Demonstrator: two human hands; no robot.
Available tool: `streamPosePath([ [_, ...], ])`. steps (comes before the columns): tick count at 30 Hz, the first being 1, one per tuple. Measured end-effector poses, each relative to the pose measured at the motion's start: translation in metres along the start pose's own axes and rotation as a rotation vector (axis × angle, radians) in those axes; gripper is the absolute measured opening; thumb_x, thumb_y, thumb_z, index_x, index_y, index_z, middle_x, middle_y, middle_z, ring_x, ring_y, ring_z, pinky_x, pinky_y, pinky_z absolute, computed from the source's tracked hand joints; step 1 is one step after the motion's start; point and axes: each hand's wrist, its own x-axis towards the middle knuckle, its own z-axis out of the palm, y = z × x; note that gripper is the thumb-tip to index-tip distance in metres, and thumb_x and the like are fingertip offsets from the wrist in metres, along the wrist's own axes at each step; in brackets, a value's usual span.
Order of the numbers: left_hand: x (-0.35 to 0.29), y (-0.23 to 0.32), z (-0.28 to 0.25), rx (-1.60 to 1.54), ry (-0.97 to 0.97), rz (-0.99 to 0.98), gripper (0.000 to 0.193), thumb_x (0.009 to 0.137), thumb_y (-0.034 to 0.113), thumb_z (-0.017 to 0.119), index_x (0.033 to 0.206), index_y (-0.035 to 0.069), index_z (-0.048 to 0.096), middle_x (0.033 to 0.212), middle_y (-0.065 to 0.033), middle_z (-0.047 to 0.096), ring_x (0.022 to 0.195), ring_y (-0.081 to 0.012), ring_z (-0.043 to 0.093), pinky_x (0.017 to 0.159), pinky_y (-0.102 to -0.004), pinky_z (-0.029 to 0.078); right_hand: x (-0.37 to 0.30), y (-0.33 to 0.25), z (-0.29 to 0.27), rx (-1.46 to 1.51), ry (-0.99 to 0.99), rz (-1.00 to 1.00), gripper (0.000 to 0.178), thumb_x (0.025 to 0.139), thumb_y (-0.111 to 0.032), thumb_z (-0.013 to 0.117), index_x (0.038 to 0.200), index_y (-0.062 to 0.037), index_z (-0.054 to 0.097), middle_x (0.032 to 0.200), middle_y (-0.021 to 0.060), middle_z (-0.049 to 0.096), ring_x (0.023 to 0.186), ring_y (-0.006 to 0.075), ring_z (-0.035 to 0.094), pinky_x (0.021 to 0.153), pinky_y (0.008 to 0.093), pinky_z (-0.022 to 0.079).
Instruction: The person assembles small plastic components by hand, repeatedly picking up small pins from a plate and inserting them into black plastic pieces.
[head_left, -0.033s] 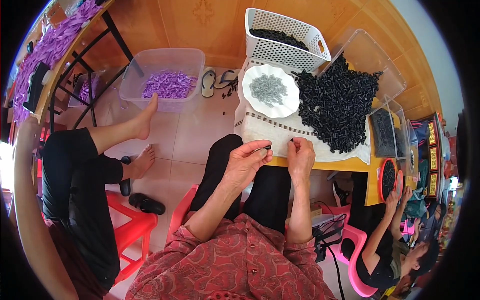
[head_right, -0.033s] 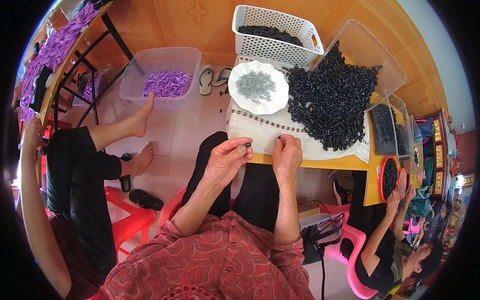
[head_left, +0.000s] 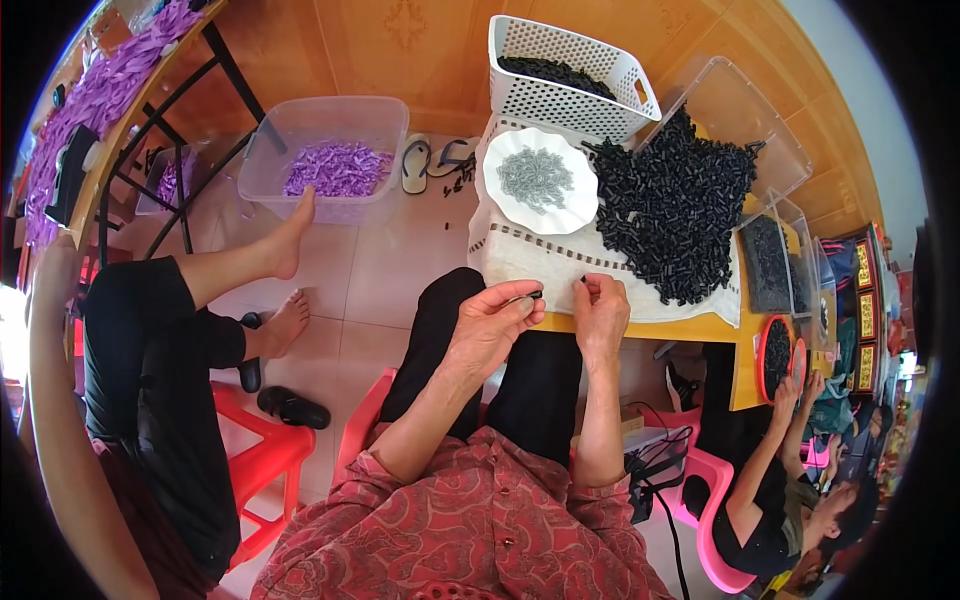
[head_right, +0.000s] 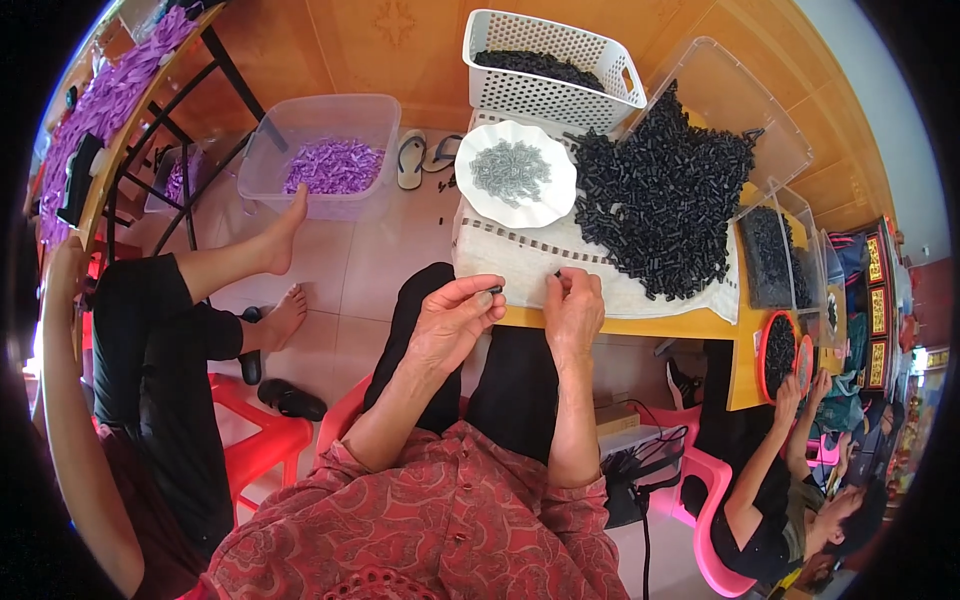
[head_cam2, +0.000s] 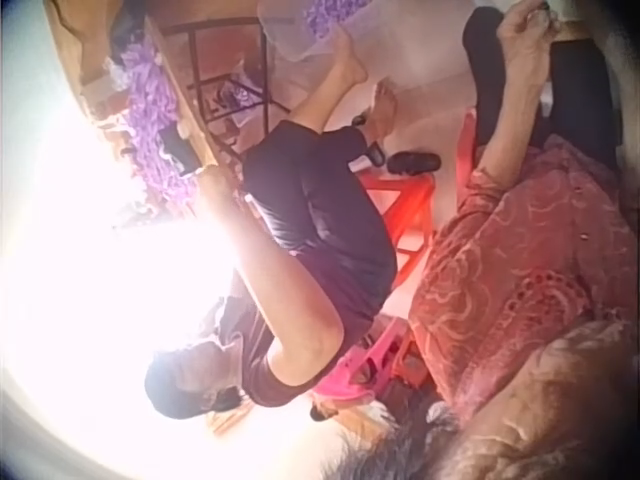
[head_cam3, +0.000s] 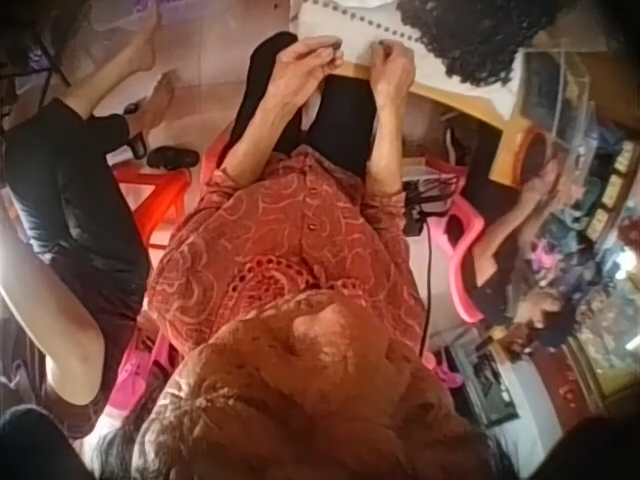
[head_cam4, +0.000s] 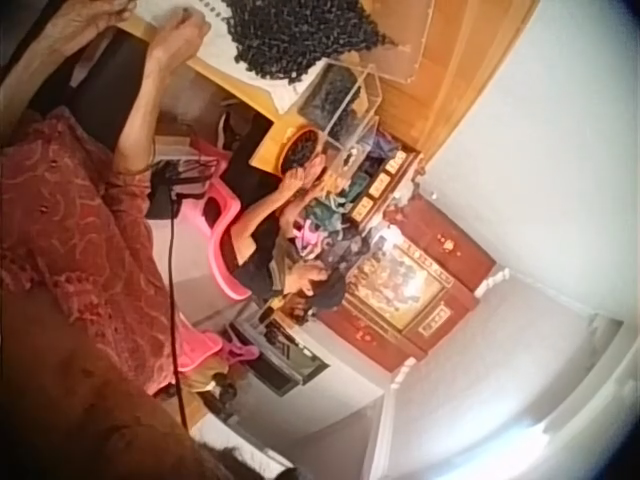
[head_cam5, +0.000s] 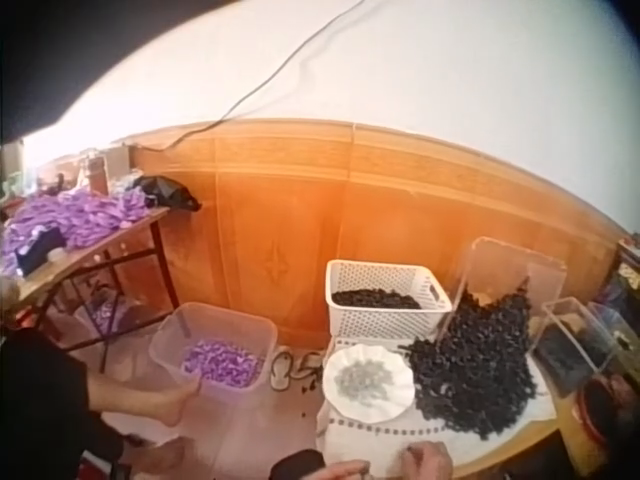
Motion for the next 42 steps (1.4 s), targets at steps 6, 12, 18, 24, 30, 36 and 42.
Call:
streamPosePath([
  [6, -0.002, -0.002, 0.005, -0.006, -0.002, 0.000, 0.024, 0.090, 0.001, 0.059, 0.114, 0.000, 0.062, 0.106, -0.0109, 0.065, 0.091, -0.0181, 0.064, 0.084, -0.0333, 0.053, 0.005, -0.003, 0.002, -0.033, -0.016, 0.057, 0.015, 0.083, -0.014, 0.067, 0.089, -0.0009, 0.063, 0.083, 0.0153, 0.062, 0.071, 0.0309, 0.062, 0.066, 0.0414, 0.049],
  [12, -0.003, -0.002, 0.005, -0.027, -0.033, -0.010, 0.023, 0.091, 0.002, 0.059, 0.114, -0.001, 0.062, 0.104, -0.0116, 0.065, 0.089, -0.0192, 0.064, 0.084, -0.0342, 0.053, 0.000, 0.009, 0.002, 0.260, -0.016, 0.102, 0.016, 0.084, -0.011, 0.068, 0.094, 0.0014, 0.064, 0.078, 0.0081, 0.063, 0.065, 0.0192, 0.060, 0.060, 0.0328, 0.048],
  [18, -0.004, -0.004, 0.005, -0.045, -0.013, -0.015, 0.023, 0.091, 0.003, 0.058, 0.113, -0.003, 0.061, 0.105, -0.0117, 0.064, 0.091, -0.0201, 0.064, 0.085, -0.0347, 0.053, -0.018, -0.034, -0.038, 1.070, -0.218, 0.328, 0.016, 0.084, -0.002, 0.068, 0.099, 0.0028, 0.064, 0.077, 0.0030, 0.063, 0.063, 0.0076, 0.056, 0.056, 0.0206, 0.044],
  [24, -0.008, -0.006, 0.011, -0.049, -0.038, -0.002, 0.022, 0.092, 0.003, 0.058, 0.113, -0.002, 0.062, 0.102, -0.0104, 0.065, 0.090, -0.0192, 0.064, 0.085, -0.0341, 0.053, -0.030, -0.050, -0.052, 1.135, -0.255, 0.302, 0.019, 0.082, 0.000, 0.070, 0.099, 0.0037, 0.064, 0.078, 0.0048, 0.064, 0.064, 0.0083, 0.057, 0.055, 0.0195, 0.045],
  [30, -0.010, -0.004, 0.012, -0.052, -0.078, 0.022, 0.022, 0.092, 0.003, 0.059, 0.113, -0.002, 0.062, 0.098, -0.0098, 0.066, 0.090, -0.0179, 0.064, 0.085, -0.0336, 0.052, -0.037, -0.060, -0.056, 1.099, -0.257, 0.280, 0.018, 0.084, -0.001, 0.069, 0.101, 0.0039, 0.064, 0.081, 0.0055, 0.065, 0.065, 0.0081, 0.058, 0.056, 0.0195, 0.046],
  [36, -0.012, -0.001, 0.013, 0.026, -0.102, 0.072, 0.021, 0.092, 0.002, 0.058, 0.112, -0.001, 0.062, 0.098, -0.0092, 0.066, 0.090, -0.0168, 0.064, 0.085, -0.0328, 0.053, -0.040, -0.067, -0.059, 1.038, -0.260, 0.218, 0.013, 0.086, -0.001, 0.066, 0.099, 0.0028, 0.064, 0.080, 0.0050, 0.065, 0.065, 0.0073, 0.058, 0.056, 0.0191, 0.046],
  [42, -0.015, 0.003, 0.021, 0.106, -0.107, 0.117, 0.020, 0.092, -0.001, 0.056, 0.111, -0.002, 0.062, 0.098, -0.0076, 0.065, 0.089, -0.0142, 0.064, 0.084, -0.0286, 0.054, -0.038, -0.071, -0.060, 1.028, -0.271, 0.195, 0.010, 0.086, 0.000, 0.065, 0.096, 0.0024, 0.064, 0.078, 0.0043, 0.064, 0.062, 0.0065, 0.056, 0.054, 0.0187, 0.045],
])
